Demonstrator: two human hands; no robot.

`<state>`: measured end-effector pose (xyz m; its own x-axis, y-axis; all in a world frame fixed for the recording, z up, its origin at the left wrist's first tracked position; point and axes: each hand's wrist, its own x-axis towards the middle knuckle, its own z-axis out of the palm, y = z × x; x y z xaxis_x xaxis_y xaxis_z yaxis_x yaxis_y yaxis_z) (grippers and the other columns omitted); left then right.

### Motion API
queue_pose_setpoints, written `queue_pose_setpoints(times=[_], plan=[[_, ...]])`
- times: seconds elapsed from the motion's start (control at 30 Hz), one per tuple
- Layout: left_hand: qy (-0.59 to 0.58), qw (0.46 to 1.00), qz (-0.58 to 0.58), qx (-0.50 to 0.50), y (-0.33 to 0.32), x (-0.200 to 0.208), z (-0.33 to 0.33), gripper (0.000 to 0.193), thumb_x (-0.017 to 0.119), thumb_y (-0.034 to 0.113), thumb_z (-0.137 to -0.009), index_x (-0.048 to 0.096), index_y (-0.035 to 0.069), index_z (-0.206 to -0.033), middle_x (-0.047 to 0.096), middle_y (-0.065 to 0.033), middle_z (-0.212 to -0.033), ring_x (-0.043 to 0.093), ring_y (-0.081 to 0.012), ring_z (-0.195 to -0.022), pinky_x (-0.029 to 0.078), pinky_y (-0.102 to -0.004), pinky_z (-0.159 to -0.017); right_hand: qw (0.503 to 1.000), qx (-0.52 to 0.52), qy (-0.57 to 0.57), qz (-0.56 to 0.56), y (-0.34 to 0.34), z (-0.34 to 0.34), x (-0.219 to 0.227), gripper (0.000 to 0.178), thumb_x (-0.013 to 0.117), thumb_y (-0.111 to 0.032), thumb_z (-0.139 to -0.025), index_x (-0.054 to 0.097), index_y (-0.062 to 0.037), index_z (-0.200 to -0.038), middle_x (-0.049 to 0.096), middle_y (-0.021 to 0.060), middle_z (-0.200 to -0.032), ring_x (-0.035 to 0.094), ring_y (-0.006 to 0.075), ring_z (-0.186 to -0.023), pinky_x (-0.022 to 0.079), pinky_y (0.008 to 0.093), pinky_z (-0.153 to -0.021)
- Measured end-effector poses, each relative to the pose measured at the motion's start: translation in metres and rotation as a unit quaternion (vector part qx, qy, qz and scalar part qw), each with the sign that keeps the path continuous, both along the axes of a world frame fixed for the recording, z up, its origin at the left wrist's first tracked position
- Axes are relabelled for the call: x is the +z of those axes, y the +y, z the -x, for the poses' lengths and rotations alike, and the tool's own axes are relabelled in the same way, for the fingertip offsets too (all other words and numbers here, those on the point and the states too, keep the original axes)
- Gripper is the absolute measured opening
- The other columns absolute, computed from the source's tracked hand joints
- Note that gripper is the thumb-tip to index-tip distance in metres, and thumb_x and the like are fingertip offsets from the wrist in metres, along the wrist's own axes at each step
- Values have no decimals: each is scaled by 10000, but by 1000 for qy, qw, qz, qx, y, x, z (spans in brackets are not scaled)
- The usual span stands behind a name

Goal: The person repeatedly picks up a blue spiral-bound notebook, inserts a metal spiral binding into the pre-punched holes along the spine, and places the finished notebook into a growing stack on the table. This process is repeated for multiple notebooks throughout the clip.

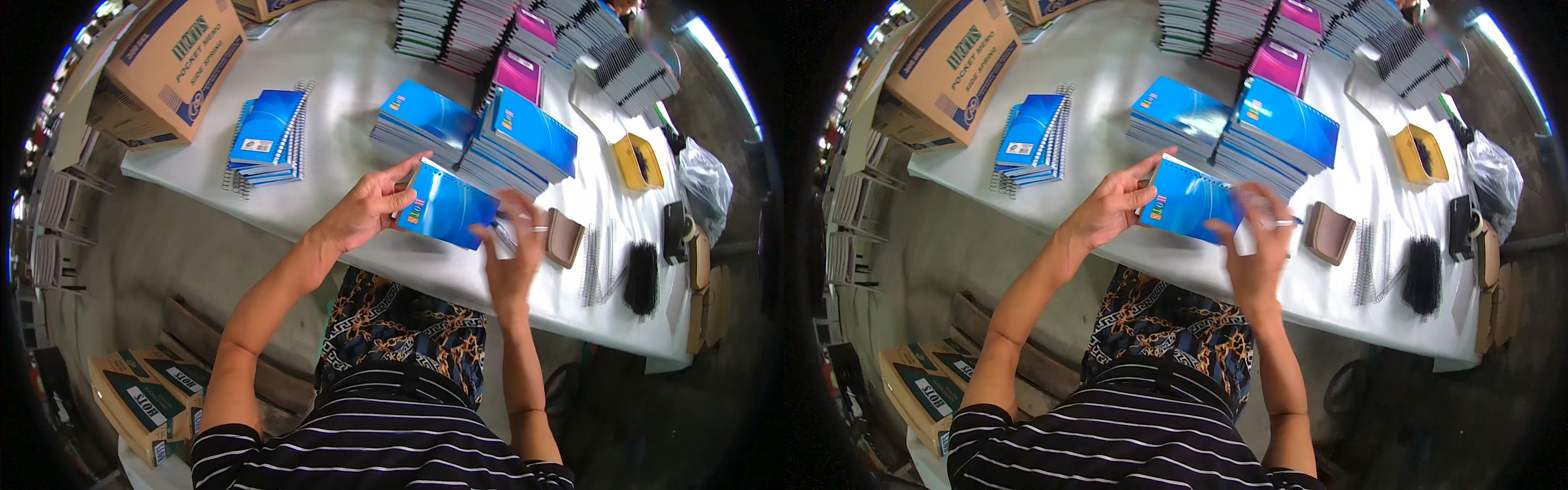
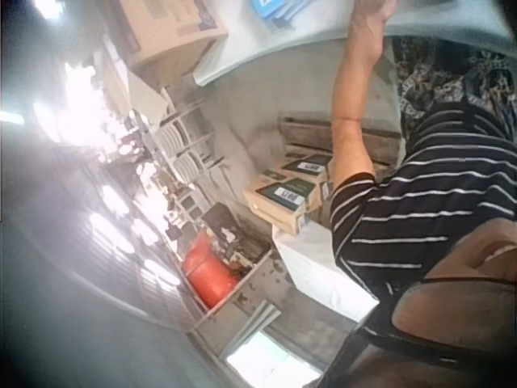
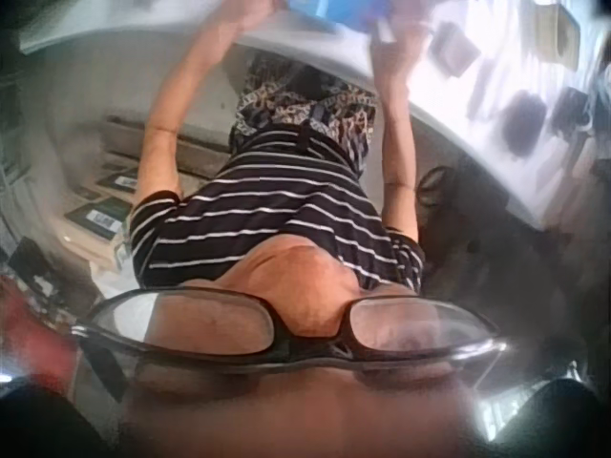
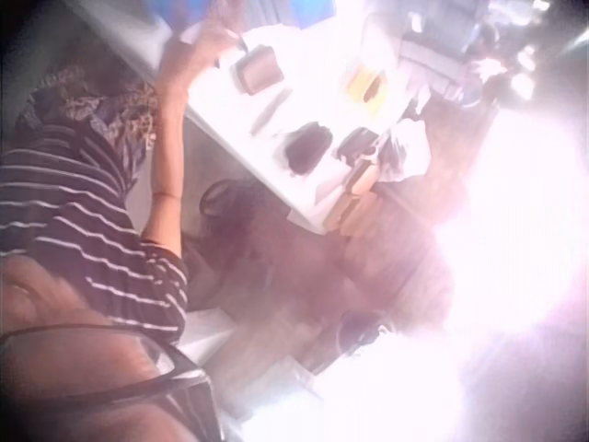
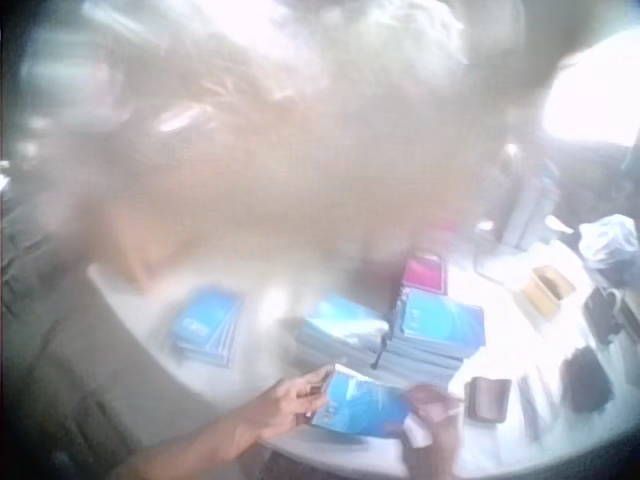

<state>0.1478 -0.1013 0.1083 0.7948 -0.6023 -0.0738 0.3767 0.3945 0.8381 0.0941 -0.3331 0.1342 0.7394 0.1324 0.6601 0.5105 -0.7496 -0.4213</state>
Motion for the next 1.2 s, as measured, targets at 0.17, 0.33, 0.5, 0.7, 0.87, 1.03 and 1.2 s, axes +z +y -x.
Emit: queue_pose_setpoints(times=[0.17,0.33,0.5,0.7,0.87,1.03,1.2], plan=[[-241,966,-90,10,-28,-16,15,627,548,81,-969,265,98,-1529,502,-102,-1405,555,-174,-1196,466,-309,-1005,842,84,318,-428,-39,14,-22,612,828,-255,-776,532,-5,-1250,604,140,-1161,573,211,-1089,493,333,-900],[-267,955,-115,60,-36,-14,25,833,557,-71,-888,112,136,-1561,327,-143,-1550,325,-245,-1421,332,-347,-1110,847,73,291,-439,-33,24,-31,258,752,-59,-829,568,-22,-1006,659,76,-972,587,112,-881,492,254,-758],[-264,946,-144,119,-52,-39,37,950,629,14,-881,-25,136,-1559,247,-177,-1577,202,-284,-1471,202,-414,-1170,811,125,310,-480,-17,22,-48,283,725,-60,-851,491,-44,-1010,619,69,-1035,563,117,-952,462,257,-825],[-531,723,-379,225,-63,12,34,880,649,309,-889,106,113,-1553,250,-150,-1581,178,-341,-1474,194,-501,-1168,871,87,315,-368,-28,15,-64,259,706,-76,-870,537,-26,-1060,602,44,-991,546,109,-859,456,258,-730],[-632,550,-542,66,-105,18,27,726,655,311,-863,345,119,-1491,413,-63,-1506,375,-350,-1381,317,-534,-1103,894,121,311,-299,-43,14,-51,346,711,39,-802,544,-12,-1101,610,81,-1003,605,174,-945,498,289,-797],[-654,551,-514,70,-107,10,22,676,681,260,-845,414,170,-1459,537,-9,-1408,539,-325,-1255,391,-520,-1054,969,-134,168,-122,-178,-1,-14,153,648,50,-814,680,8,-958,684,82,-839,664,175,-834,526,307,-737],[-654,527,-539,59,-105,12,22,698,674,263,-854,378,183,-1481,537,-7,-1408,520,-320,-1280,385,-519,-1064,898,-338,224,171,-228,-29,-44,150,696,-79,-834,723,-25,-972,654,192,-1049,606,309,-1017,477,365,-894]])
